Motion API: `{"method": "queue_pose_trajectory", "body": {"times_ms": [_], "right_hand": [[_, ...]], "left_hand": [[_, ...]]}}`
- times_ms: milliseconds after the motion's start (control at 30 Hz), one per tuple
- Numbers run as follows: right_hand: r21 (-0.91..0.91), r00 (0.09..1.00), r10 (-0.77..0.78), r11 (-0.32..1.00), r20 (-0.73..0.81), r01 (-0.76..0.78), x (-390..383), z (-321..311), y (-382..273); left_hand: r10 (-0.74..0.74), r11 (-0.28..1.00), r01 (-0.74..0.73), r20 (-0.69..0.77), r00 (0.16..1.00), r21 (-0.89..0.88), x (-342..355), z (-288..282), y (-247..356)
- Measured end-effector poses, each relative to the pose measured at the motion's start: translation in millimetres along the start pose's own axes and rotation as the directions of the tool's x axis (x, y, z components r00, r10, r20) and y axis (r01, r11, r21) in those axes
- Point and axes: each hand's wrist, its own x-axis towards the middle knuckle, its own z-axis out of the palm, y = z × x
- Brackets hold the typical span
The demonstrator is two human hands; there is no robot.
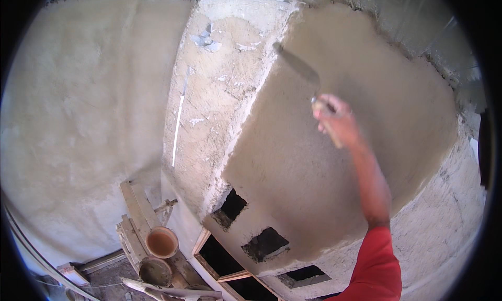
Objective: The person applies plaster to a wall using a trowel and smooths it with a float.
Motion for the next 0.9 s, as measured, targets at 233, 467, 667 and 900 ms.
{"method": "queue_pose_trajectory", "body": {"times_ms": [233, 467, 667, 900], "right_hand": [[0.324, 0.999, -0.014, 0.946, 0.045, -0.002, 114.5, -57.5, -71.5], [0.674, 0.985, 0.015, 0.727, 0.17, -0.127, 191.2, -75.0, -41.8], [0.852, 0.972, -0.069, 0.498, 0.225, -0.162, 188.4, -70.7, -16.0], [0.856, 0.996, -0.078, 0.517, 0.031, 0.013, 149.6, -59.2, 0.8]], "left_hand": [[-0.03, 0.999, 0.033, 0.127, 0.991, -0.025, -22.9, 0.9, 13.6], [-0.036, 0.992, 0.066, 0.257, 0.966, -0.107, -29.5, -10.7, 24.6], [0.085, 0.996, -0.086, 0.112, 0.99, 0.007, -56.8, 23.1, 52.3], [0.264, 0.95, -0.279, 0.116, 0.957, 0.142, -88.9, 83.0, 61.4]]}}
